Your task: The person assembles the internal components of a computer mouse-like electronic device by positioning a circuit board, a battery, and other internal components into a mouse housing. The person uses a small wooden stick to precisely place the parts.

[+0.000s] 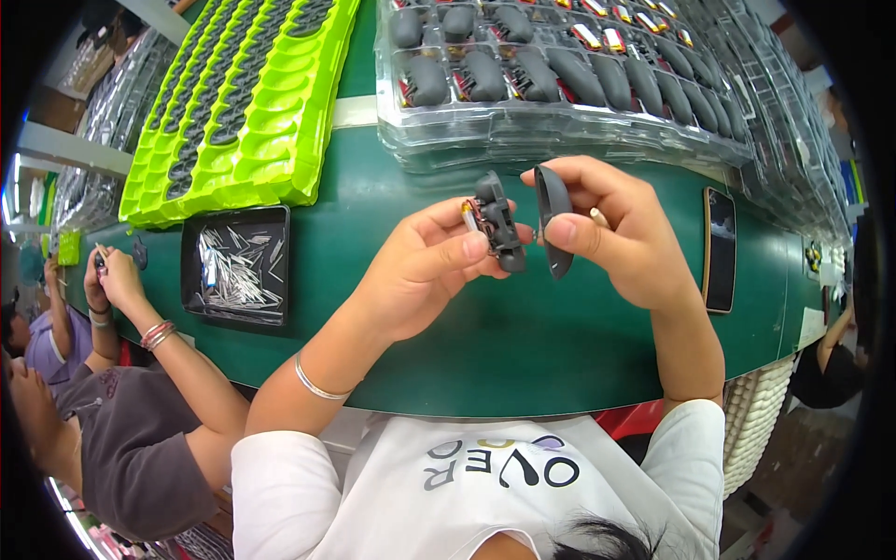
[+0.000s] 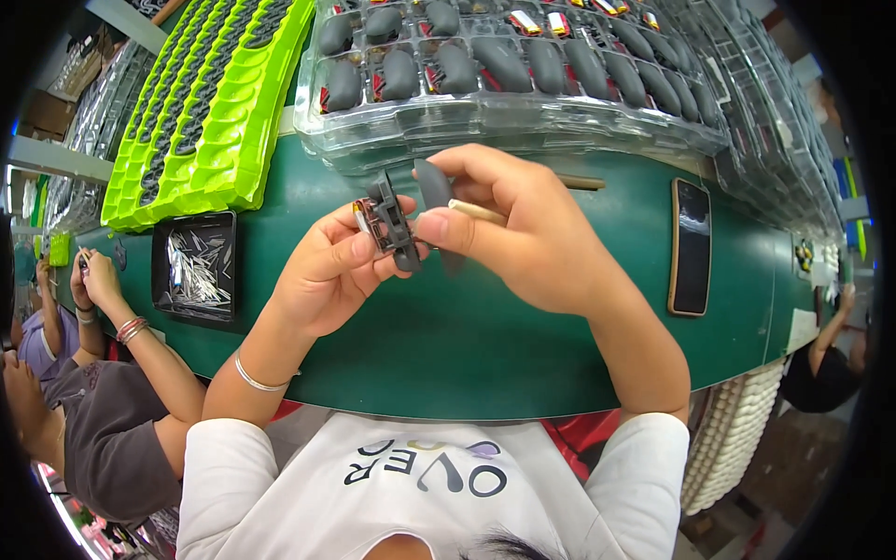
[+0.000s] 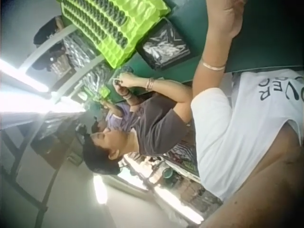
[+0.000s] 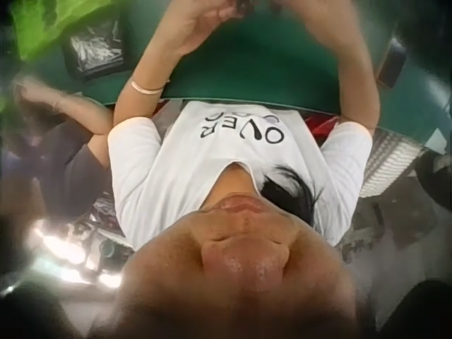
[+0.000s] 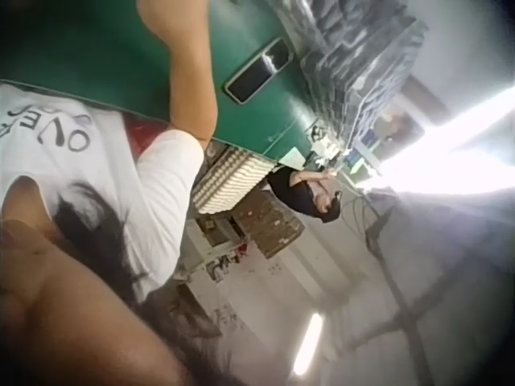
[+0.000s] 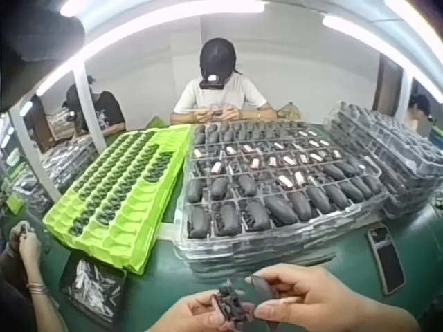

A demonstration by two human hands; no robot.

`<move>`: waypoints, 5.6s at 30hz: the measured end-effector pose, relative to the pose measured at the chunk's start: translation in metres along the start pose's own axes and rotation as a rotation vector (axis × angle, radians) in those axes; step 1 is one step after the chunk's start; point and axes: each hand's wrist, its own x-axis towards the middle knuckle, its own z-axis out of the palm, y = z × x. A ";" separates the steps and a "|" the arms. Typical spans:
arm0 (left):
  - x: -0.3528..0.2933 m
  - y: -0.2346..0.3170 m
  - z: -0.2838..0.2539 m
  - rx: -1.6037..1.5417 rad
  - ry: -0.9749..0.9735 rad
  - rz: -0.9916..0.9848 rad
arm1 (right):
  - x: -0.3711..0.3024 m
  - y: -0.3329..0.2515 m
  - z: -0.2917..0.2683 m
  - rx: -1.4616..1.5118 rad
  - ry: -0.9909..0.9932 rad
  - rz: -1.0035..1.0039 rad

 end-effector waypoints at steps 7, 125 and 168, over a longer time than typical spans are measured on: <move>-0.002 0.002 -0.002 0.050 -0.016 -0.001 | 0.000 0.003 0.002 -0.125 -0.033 -0.013; -0.003 -0.002 -0.008 0.017 -0.230 -0.064 | -0.005 0.003 0.015 -0.438 0.030 -0.342; -0.007 0.008 -0.010 -0.098 -0.156 -0.237 | 0.001 -0.002 -0.003 -1.215 -0.077 -0.580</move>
